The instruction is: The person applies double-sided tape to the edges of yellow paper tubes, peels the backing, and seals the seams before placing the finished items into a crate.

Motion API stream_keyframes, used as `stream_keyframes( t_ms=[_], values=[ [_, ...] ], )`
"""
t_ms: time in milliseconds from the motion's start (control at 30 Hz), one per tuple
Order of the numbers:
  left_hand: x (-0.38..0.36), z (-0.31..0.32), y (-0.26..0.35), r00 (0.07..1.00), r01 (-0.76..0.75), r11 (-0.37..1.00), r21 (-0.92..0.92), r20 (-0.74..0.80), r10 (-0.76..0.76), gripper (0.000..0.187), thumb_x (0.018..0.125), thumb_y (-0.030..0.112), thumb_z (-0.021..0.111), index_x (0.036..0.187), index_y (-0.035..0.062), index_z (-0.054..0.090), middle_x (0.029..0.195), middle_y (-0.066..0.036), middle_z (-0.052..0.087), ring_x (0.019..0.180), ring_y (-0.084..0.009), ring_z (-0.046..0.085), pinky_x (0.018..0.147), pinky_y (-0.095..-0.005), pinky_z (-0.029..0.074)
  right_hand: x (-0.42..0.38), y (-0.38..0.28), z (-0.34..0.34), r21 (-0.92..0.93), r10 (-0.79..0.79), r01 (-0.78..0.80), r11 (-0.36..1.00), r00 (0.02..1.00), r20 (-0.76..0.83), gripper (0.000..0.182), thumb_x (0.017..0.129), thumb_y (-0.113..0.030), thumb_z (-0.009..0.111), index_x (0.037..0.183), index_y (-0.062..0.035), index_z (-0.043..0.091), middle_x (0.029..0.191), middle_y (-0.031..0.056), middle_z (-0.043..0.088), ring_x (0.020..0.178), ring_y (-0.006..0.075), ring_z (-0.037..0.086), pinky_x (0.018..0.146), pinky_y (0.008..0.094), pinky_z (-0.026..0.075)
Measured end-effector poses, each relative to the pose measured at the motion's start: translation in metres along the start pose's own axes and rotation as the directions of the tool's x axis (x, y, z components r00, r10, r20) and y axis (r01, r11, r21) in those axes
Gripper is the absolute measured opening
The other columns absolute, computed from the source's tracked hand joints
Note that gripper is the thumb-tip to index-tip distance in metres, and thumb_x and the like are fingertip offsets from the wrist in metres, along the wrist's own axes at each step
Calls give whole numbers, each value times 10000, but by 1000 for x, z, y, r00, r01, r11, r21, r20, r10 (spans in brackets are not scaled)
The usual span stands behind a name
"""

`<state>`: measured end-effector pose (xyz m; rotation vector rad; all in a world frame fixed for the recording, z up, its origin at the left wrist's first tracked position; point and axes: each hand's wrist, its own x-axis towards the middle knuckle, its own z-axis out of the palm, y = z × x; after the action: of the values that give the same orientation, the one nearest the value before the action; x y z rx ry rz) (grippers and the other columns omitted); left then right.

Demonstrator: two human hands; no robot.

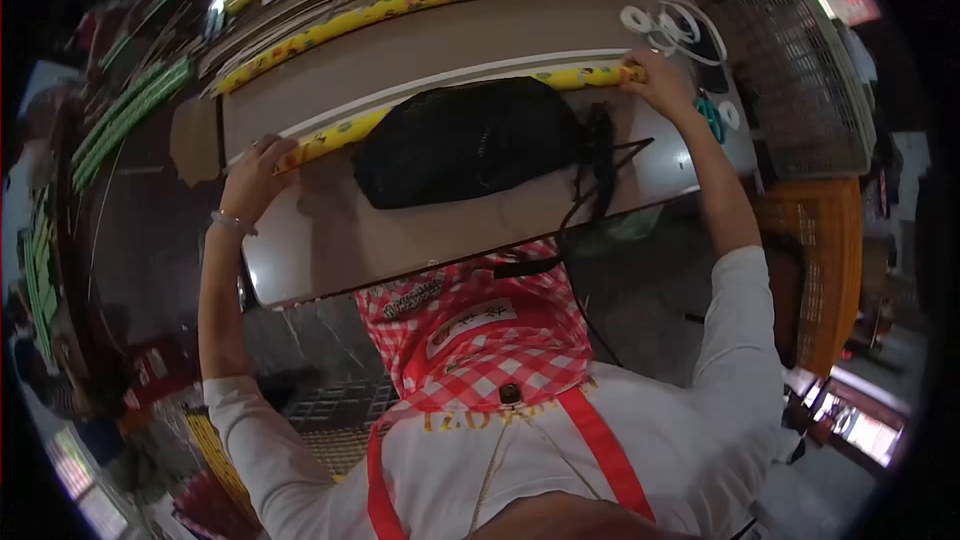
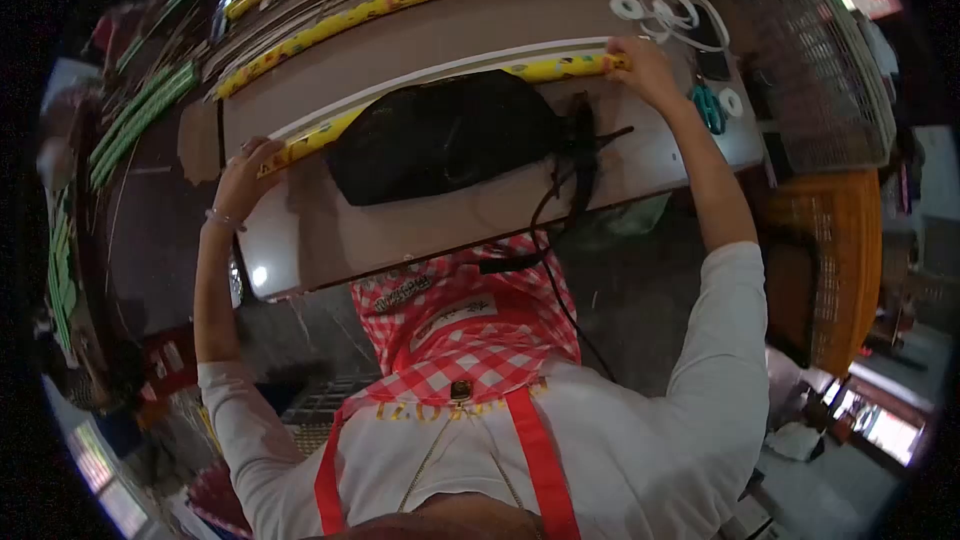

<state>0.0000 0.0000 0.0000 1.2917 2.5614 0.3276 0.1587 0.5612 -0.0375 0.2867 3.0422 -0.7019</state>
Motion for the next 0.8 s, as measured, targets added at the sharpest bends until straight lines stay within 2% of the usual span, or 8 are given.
stream_keyframes(
  t_ms=[33, 67, 100, 200, 333, 567, 733, 800],
  values=[
    [-1, -3, -6, 998, 51, 996, 71, -50, -47, 465, 691, 129, 671, 1120, 91, 495, 1116, -114, 477, 1050, -293, 473, 842, -350, 433, -5, -23, -2, -151, 21, -31, 988, 998, -67, 286, 689, -128, 681, 940, -55, 565, 983, 114, 586, 943, 252, 557, 819, 357, 438],
    [0, -7, -12, 989, 114, 984, 137, -110, -99, 444, 680, 111, 673, 1092, 92, 510, 1088, -86, 488, 1018, -279, 485, 826, -364, 438, -7, -39, 1, -94, -1, -9, 996, 995, -105, 305, 659, -120, 692, 930, -65, 562, 946, 95, 583, 907, 264, 555, 781, 356, 441],
    [15, 34, 23, 991, 69, 996, 49, -121, -63, 444, 680, 111, 673, 1092, 92, 510, 1088, -86, 488, 1018, -279, 485, 826, -364, 438, -36, -7, -36, -180, 38, -52, 982, 996, -83, 305, 659, -120, 692, 930, -65, 562, 946, 95, 583, 907, 264, 555, 781, 356, 441],
    [18, 10, 21, 991, 80, 984, 160, -115, -62, 395, 684, 97, 671, 1039, 51, 503, 1010, -128, 504, 964, -311, 500, 819, -388, 434, -18, 0, -21, -292, -159, 134, 947, 985, -66, 349, 617, -156, 725, 923, -94, 569, 917, 69, 568, 892, 276, 544, 758, 370, 443],
    [33, 14, 7, 978, 124, 975, 184, -187, -89, 358, 690, 91, 665, 1005, 42, 503, 1019, -147, 502, 967, -325, 500, 796, -393, 435, -6, -13, -16, -392, -162, 63, 918, 961, -225, 362, 598, -229, 743, 912, -136, 590, 906, 23, 555, 941, 232, 529, 773, 377, 406],
    [32, 11, 12, 965, 230, 963, 139, -163, -207, 328, 696, 110, 662, 979, 55, 505, 960, -136, 553, 872, -343, 543, 711, -419, 447, 14, 8, -18, -311, -129, 119, 943, 992, -12, 386, 630, -282, 740, 955, -142, 586, 925, 35, 569, 905, 257, 550, 794, 411, 428],
    [27, 24, 11, 943, 304, 920, 246, -213, -255, 315, 728, 128, 637, 1002, 58, 499, 951, -142, 565, 864, -341, 558, 698, -420, 454, 11, 12, -15, -258, -112, 100, 961, 993, -34, 420, 648, -271, 732, 1024, -147, 590, 973, 67, 580, 932, 277, 546, 806, 413, 430],
    [23, 27, 13, 940, 320, 928, 193, -184, -286, 308, 753, 115, 607, 1029, 51, 487, 968, -148, 565, 860, -342, 562, 704, -425, 454, 9, 8, -15, -275, -90, 71, 959, 994, -56, 404, 670, -249, 715, 1041, -151, 590, 988, 66, 579, 940, 283, 542, 803, 407, 430]
  ],
)
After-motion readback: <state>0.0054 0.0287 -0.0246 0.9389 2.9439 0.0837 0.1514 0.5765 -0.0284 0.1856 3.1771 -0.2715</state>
